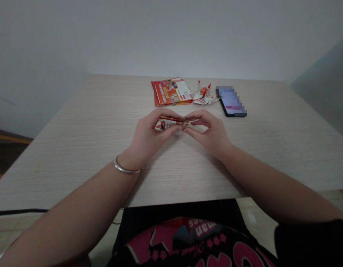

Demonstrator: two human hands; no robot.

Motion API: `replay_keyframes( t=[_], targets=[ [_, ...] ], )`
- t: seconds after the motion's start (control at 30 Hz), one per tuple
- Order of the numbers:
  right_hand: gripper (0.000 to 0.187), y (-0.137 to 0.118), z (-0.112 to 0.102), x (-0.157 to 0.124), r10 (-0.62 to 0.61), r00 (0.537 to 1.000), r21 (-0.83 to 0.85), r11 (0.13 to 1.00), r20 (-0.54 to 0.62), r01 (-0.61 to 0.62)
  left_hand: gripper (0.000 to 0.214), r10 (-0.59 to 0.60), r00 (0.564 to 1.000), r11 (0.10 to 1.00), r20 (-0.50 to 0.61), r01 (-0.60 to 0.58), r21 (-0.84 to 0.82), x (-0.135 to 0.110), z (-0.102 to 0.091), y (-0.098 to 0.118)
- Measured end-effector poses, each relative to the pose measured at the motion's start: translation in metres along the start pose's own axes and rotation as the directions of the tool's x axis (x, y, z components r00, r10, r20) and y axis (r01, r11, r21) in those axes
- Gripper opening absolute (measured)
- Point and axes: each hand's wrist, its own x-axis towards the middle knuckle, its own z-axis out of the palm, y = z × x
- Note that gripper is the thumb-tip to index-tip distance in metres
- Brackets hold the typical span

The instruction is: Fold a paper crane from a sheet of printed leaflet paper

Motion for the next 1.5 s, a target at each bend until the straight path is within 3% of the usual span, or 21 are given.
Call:
replay_keyframes(
  t=[0.13, 0.37, 0.53, 0.83, 1.07, 1.33, 1.5],
  targets=[
    [0.006, 0.001, 0.000, 0.002, -0.088, 0.996, -0.051, 0.995, 0.018, 0.088, 0.018, 0.040, 0.999, 0.998, -0.010, -0.041, -0.037, 0.000, 0.000, -0.002],
    [0.010, 0.001, -0.004, 0.004, -0.257, 0.964, -0.108, 0.962, -0.066, 0.249, 0.011, 0.143, 0.985, 0.990, -0.098, -0.141, 0.030, 0.001, -0.004, -0.005],
    [0.009, -0.002, -0.006, 0.004, -0.265, 0.962, -0.152, 0.956, -0.071, 0.252, 0.007, 0.063, 0.994, 0.994, -0.092, -0.054, 0.098, 0.000, -0.004, -0.004],
    [0.006, -0.001, -0.008, 0.006, -0.321, 0.945, -0.182, 0.935, -0.066, 0.305, 0.006, 0.034, 0.998, 0.997, -0.060, -0.030, 0.072, 0.000, -0.004, -0.002],
    [0.006, -0.001, -0.009, 0.007, -0.397, 0.916, -0.224, 0.899, -0.059, 0.376, 0.008, 0.106, 0.993, 0.993, -0.051, -0.103, 0.065, 0.002, -0.005, -0.003],
    [0.006, -0.002, -0.010, 0.007, -0.376, 0.925, -0.236, 0.905, -0.056, 0.353, 0.003, 0.122, 0.992, 0.988, -0.043, -0.117, 0.099, 0.002, -0.004, -0.002],
    [0.007, -0.002, -0.010, 0.007, -0.308, 0.951, -0.260, 0.921, -0.036, 0.288, 0.006, 0.117, 0.993, 0.968, -0.026, -0.107, 0.229, 0.003, -0.006, -0.002]
  ],
)
